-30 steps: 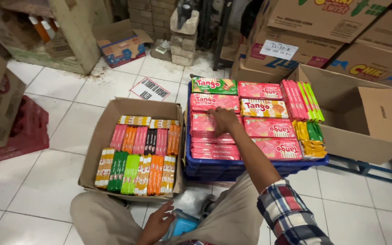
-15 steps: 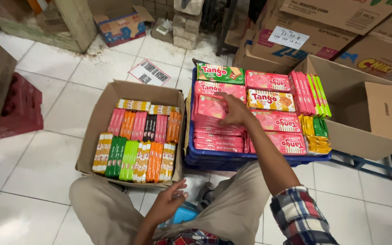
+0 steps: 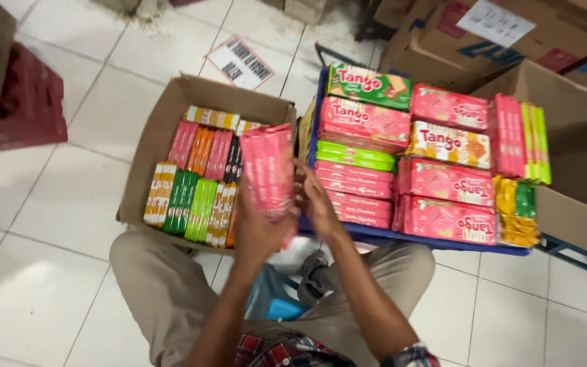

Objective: The person sits on a stool and transfers packets of Tango drink mix from a cardboard box into a blue plastic crate. They arrange the packets by color and type, stacking them neatly within the crate.

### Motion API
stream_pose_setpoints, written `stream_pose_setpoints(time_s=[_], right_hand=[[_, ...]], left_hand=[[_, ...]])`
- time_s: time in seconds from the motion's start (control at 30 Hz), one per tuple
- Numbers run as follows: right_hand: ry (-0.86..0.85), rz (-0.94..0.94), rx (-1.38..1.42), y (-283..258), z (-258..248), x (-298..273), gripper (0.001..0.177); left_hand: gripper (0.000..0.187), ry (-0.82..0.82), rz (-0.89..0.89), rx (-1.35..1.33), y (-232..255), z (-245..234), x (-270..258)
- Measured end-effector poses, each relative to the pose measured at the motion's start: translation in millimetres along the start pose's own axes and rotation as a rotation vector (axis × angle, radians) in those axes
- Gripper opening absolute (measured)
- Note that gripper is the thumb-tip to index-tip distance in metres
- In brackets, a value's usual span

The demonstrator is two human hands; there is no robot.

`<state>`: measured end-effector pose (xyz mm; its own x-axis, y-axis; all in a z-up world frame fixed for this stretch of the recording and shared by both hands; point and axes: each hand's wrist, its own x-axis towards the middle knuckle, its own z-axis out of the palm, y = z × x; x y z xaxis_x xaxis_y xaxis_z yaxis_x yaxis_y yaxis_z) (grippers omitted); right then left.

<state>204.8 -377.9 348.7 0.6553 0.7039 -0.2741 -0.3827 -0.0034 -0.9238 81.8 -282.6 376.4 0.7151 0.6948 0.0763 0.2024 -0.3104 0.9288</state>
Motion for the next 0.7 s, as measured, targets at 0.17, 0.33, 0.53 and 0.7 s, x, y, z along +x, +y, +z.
stream_pose_setpoints(time_s=[0.17, 0.33, 0.53, 0.7], right_hand=[[-0.098, -0.005, -0.138, 104.1, 1.7, -6.8, 0.090], [0.003, 0.138, -0.650, 211.6, -14.0, -8.3, 0.067], [-0.111, 0.367, -1.148, 313.2, -57.1, -1.9, 0.075], [-0.134, 0.418, -0.850, 344.7, -62.9, -5.2, 0.082]], left_hand=[[0.114, -0.068, -0.478, 0.009, -101.2, -12.6, 41.3], [0.106, -0.065, -0.414, 0.027, -174.4, 13.2, 95.2], [0.093, 0.057, -0.165, 0.316, -304.6, 102.5, 161.8], [0.088, -0.195, -0.234, 0.421, -319.6, 140.9, 203.1]])
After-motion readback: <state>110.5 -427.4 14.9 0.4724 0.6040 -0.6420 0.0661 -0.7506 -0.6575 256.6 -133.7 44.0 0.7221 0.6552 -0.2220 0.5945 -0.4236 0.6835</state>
